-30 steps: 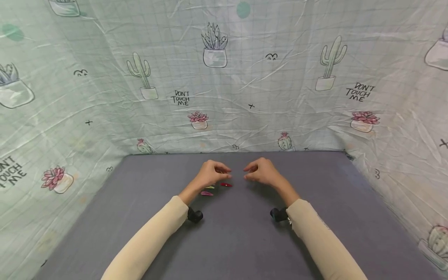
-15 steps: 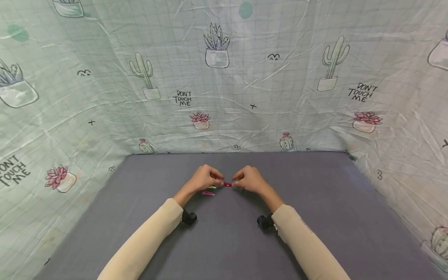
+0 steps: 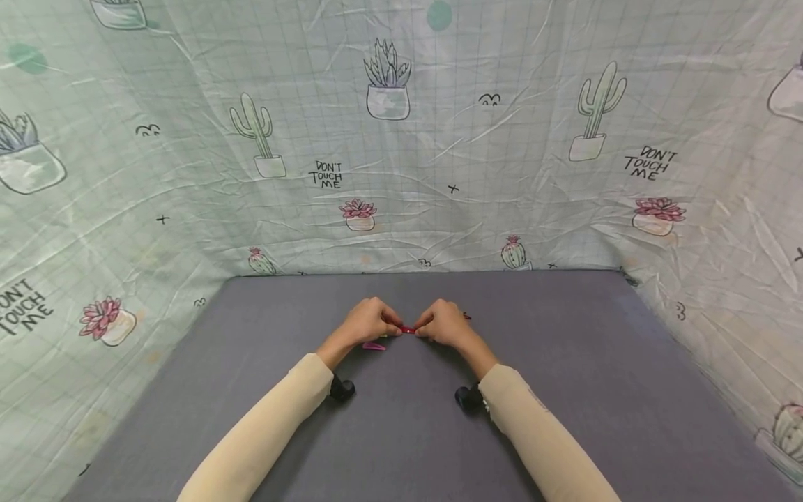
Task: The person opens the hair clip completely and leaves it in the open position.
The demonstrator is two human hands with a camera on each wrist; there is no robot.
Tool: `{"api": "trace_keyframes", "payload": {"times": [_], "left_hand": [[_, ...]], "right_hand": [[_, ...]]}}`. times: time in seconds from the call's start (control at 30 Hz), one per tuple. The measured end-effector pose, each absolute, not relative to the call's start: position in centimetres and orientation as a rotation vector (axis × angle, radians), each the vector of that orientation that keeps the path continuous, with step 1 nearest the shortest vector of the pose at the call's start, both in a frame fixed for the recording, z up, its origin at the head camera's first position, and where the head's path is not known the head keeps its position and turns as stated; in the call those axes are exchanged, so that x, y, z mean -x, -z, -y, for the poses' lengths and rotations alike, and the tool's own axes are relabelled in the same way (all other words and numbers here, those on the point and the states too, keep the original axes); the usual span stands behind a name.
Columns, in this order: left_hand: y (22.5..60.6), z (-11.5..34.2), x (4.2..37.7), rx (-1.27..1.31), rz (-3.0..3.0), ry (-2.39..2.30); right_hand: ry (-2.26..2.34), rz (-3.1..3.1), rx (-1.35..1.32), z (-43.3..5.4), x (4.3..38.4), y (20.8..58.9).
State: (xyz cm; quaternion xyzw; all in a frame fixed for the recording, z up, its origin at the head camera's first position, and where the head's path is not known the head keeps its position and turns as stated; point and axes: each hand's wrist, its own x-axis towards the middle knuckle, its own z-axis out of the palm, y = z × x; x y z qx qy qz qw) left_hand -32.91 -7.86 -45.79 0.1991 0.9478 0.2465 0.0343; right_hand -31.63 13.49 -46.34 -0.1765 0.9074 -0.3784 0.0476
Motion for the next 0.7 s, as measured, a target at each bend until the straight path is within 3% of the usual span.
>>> {"api": "trace_keyframes", "payload": {"times": [0.7], "left_hand": [[45.46, 7.42, 32.04, -0.672, -2.922, -0.786]], "right_hand": [[1.187, -2.774, 0.586, -13.64, 31.52, 46.63]]}}
